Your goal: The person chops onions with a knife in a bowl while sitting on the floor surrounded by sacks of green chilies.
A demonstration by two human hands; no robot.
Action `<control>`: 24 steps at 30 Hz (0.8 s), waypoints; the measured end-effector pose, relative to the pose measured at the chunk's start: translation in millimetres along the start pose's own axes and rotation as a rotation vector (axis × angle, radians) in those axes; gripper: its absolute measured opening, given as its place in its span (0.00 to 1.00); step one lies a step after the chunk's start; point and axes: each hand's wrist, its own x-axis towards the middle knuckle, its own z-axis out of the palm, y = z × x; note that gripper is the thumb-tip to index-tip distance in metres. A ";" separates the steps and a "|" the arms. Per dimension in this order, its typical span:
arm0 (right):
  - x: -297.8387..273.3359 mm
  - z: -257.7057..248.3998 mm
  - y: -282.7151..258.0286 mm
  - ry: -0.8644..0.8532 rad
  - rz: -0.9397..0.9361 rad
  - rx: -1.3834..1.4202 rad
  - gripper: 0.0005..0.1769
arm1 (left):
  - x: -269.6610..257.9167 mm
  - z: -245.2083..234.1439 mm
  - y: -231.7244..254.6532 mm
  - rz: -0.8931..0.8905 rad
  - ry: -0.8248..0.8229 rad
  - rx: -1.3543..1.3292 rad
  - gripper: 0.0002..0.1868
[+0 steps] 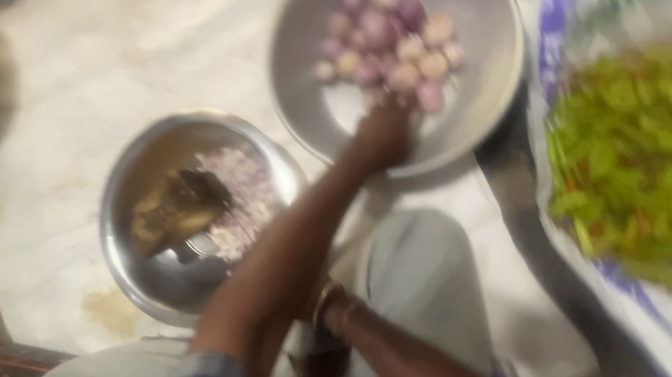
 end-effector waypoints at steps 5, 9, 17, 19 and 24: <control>9.2 -13.6 14.2 -0.018 -0.046 0.065 0.29 | 20.9 13.9 -15.6 -0.084 -0.062 0.091 0.18; 3.6 -18.3 15.5 -0.027 -0.041 0.095 0.31 | 8.0 32.2 -7.7 -0.146 -0.078 0.059 0.16; -16.2 -25.6 12.3 0.120 -0.028 0.319 0.35 | 20.1 44.0 -5.5 -0.047 0.002 -0.133 0.13; -11.9 -16.7 22.0 0.135 0.010 0.367 0.36 | 19.5 20.4 -1.2 -0.063 0.066 -0.209 0.18; -4.6 -41.5 50.8 0.221 -0.451 -0.498 0.33 | -9.7 -77.5 11.2 -0.157 0.245 -0.426 0.33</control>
